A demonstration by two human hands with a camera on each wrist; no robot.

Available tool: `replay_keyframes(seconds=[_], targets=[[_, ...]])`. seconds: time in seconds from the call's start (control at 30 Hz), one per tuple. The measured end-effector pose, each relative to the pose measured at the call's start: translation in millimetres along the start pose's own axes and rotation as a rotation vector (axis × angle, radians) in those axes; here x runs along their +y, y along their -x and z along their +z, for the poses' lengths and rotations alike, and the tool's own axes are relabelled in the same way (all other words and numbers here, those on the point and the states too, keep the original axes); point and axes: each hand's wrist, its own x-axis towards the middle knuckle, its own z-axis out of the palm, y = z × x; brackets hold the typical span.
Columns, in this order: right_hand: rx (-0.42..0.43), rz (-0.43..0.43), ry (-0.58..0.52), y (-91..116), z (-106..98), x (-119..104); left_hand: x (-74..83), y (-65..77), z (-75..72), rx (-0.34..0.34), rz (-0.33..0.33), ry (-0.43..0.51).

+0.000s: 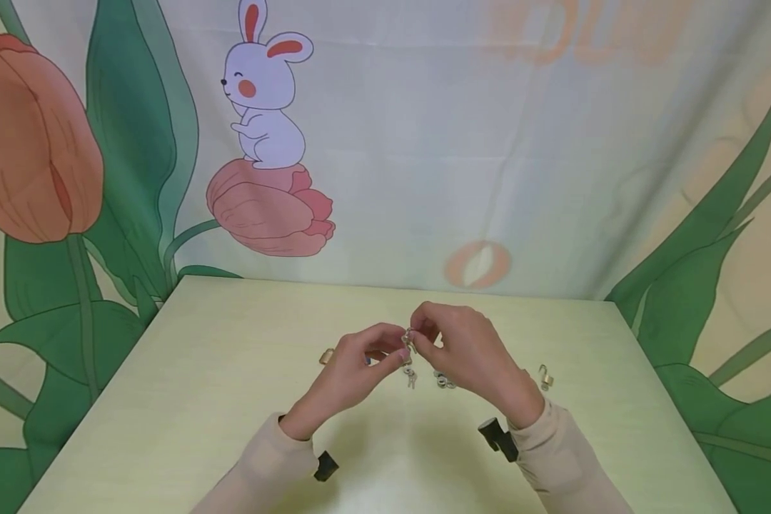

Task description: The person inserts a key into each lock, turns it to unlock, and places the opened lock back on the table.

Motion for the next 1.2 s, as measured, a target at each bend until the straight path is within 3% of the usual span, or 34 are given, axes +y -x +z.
replay_keyframes(seconds=[0.33,0.57,1.03,1.2], targets=[[0.012,-0.012,-0.011,2,-1,0,4.8,-3.5,1.3,-0.006,-0.027,0.105],[0.02,-0.007,0.007,4,-2,4,5.2,-0.2,-5.3,0.025,-0.045,0.074],[0.013,-0.002,-0.003,12,0,8,5.6,1.4,-15.2,0.089,-0.016,0.072],[-0.004,0.016,-0.019,16,3,10,7.9,1.3,-17.0,0.096,0.023,0.072]])
